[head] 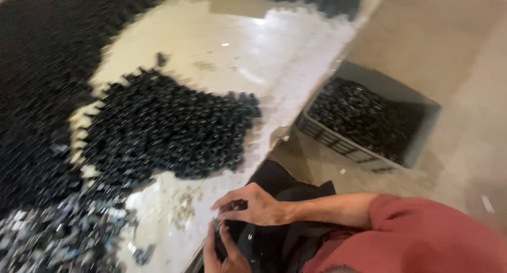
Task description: The person picks small black cylindrical plastic components one at a time from a large pile on the workbench, briefly turns each in their hands, and drops them into plastic bins below the bench, occasionally picking up small metal pieces from the table surface.
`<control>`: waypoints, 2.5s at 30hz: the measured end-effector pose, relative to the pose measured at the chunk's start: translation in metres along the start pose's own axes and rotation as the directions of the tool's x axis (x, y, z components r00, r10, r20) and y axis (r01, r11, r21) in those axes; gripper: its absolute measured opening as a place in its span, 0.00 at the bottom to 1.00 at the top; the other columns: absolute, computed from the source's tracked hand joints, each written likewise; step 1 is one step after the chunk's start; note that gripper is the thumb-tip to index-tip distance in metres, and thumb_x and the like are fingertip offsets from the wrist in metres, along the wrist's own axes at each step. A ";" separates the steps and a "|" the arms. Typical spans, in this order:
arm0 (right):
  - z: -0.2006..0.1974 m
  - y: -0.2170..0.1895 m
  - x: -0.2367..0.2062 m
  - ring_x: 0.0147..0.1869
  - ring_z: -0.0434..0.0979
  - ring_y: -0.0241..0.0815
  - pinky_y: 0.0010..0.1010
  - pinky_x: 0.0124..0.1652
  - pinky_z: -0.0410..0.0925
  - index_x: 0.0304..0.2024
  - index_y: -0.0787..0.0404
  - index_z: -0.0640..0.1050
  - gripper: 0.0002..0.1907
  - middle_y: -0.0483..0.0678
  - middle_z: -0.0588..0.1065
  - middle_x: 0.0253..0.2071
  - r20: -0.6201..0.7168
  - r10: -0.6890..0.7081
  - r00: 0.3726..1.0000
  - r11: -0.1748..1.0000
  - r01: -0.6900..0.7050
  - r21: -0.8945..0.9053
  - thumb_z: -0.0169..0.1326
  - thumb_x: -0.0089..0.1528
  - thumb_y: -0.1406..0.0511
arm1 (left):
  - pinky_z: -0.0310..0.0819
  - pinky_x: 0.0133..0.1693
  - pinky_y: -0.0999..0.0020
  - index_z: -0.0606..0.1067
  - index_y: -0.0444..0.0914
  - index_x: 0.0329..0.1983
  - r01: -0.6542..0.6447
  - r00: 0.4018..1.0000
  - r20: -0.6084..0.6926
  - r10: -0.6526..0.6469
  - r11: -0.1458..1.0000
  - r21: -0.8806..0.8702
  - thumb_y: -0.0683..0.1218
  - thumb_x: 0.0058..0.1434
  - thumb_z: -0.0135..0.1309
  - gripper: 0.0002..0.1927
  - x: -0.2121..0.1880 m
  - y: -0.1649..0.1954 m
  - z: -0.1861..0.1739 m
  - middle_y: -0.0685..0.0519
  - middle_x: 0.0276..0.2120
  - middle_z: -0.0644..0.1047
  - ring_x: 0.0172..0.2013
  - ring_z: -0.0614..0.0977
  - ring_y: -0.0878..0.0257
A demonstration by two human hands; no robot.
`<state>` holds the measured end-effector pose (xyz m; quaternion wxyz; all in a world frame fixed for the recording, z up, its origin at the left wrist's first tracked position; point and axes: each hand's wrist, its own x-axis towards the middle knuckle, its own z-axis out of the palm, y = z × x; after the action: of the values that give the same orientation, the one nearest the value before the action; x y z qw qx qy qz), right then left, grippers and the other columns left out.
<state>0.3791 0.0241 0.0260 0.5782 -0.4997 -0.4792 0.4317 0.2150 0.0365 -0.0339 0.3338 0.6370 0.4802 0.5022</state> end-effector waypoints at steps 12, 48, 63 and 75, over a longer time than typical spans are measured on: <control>-0.019 -0.012 -0.014 0.47 0.80 0.28 0.21 0.49 0.73 0.48 0.61 0.80 0.07 0.42 0.80 0.43 0.051 -0.242 0.969 0.964 0.246 -0.097 0.61 0.68 0.67 | 0.77 0.42 0.59 0.74 0.24 0.51 -0.683 0.673 -0.046 0.739 0.644 0.345 0.34 0.64 0.61 0.14 0.006 -0.131 0.021 0.36 0.42 0.75 0.37 0.78 0.46; -0.027 0.001 -0.003 0.34 0.61 0.34 0.26 0.33 0.61 0.66 0.63 0.65 0.22 0.44 0.63 0.34 0.201 0.220 0.955 0.822 -0.292 0.488 0.48 0.71 0.64 | 0.74 0.49 0.58 0.80 0.38 0.45 -0.265 0.962 0.007 0.274 0.923 0.280 0.45 0.57 0.67 0.14 0.183 -0.016 0.014 0.48 0.41 0.80 0.46 0.80 0.50; 0.012 0.030 -0.007 0.36 0.70 0.34 0.25 0.37 0.64 0.49 0.61 0.69 0.05 0.49 0.73 0.38 0.191 0.113 0.975 0.853 -0.194 0.485 0.52 0.74 0.72 | 0.73 0.55 0.69 0.62 0.47 0.73 -0.459 0.867 0.232 0.440 0.888 0.033 0.37 0.67 0.54 0.33 0.044 0.034 -0.046 0.55 0.44 0.74 0.48 0.75 0.62; 0.034 0.033 -0.001 0.30 0.67 0.30 0.20 0.27 0.63 0.57 0.56 0.66 0.15 0.40 0.71 0.38 0.345 0.400 0.849 0.831 -0.495 0.253 0.53 0.70 0.63 | 0.73 0.57 0.54 0.77 0.36 0.52 0.001 0.675 0.702 -0.227 0.952 0.307 0.49 0.70 0.54 0.14 0.071 0.016 -0.063 0.45 0.45 0.80 0.51 0.80 0.50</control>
<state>0.3445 0.0328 -0.0054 0.4623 -0.4282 -0.3437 0.6963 0.1612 0.0951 0.0203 0.4339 0.7930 0.4130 0.1112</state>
